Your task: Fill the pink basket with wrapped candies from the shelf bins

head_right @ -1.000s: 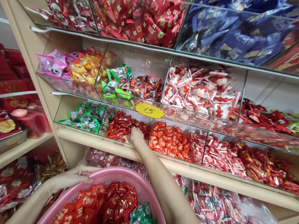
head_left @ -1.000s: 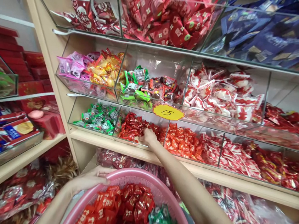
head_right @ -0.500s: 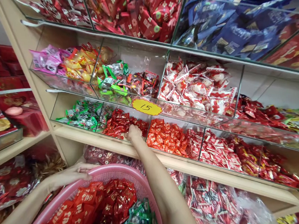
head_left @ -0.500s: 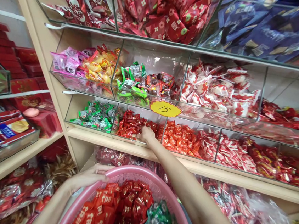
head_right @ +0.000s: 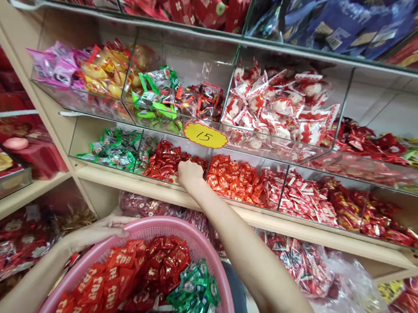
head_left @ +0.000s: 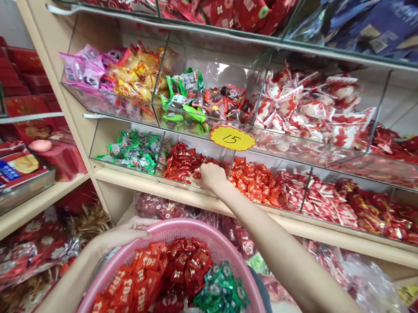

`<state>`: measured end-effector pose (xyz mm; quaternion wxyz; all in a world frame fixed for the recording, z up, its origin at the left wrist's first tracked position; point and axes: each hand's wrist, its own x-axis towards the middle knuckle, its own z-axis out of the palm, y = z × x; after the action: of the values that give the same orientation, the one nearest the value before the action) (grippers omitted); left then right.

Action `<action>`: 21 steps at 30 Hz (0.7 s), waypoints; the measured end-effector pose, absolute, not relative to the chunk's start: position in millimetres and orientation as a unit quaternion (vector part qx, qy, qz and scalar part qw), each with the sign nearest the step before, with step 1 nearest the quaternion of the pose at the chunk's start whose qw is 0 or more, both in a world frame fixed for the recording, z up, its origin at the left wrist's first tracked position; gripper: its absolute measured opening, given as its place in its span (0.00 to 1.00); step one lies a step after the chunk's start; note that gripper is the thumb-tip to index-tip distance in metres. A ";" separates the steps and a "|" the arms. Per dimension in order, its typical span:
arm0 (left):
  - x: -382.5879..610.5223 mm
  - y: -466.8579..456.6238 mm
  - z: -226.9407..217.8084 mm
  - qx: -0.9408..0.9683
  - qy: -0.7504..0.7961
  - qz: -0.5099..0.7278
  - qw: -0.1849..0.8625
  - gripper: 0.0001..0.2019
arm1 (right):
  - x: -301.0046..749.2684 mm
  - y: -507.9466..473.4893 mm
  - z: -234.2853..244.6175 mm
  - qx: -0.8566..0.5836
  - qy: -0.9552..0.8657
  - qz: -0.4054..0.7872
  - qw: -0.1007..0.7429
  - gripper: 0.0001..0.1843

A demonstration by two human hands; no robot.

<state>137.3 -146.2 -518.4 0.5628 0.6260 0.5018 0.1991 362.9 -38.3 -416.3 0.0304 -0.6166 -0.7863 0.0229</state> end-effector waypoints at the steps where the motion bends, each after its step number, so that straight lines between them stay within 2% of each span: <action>1: 138.0 -146.4 -518.0 0.628 0.497 0.201 0.564 0.25 | 368.1 -48.7 -414.2 -0.609 -0.792 0.006 0.042 0.15; 4: 140.5 -146.6 -516.1 0.630 0.486 0.202 0.572 0.25 | 384.9 -83.3 -420.7 -0.569 -0.810 -0.054 0.129 0.13; 7: 143.2 -146.2 -515.0 0.622 0.488 0.193 0.582 0.27 | 396.8 -112.5 -443.3 -0.502 -0.831 -0.021 0.238 0.14; 10: 145.2 -144.9 -516.9 0.614 0.479 0.203 0.594 0.28 | 400.8 -128.9 -466.3 -0.465 -0.833 0.013 0.301 0.14; 16: 145.2 -142.2 -521.8 0.615 0.479 0.201 0.593 0.28 | 402.1 -138.1 -477.7 -0.447 -0.826 0.011 0.343 0.15; 21: 144.9 -142.9 -521.7 0.624 0.475 0.200 0.587 0.28 | 405.2 -143.1 -478.7 -0.459 -0.827 0.020 0.325 0.16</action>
<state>144.9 -142.9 -521.7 0.5870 0.6242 0.4753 0.1998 405.2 -143.1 -478.7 0.3246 -0.4592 -0.8267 0.0203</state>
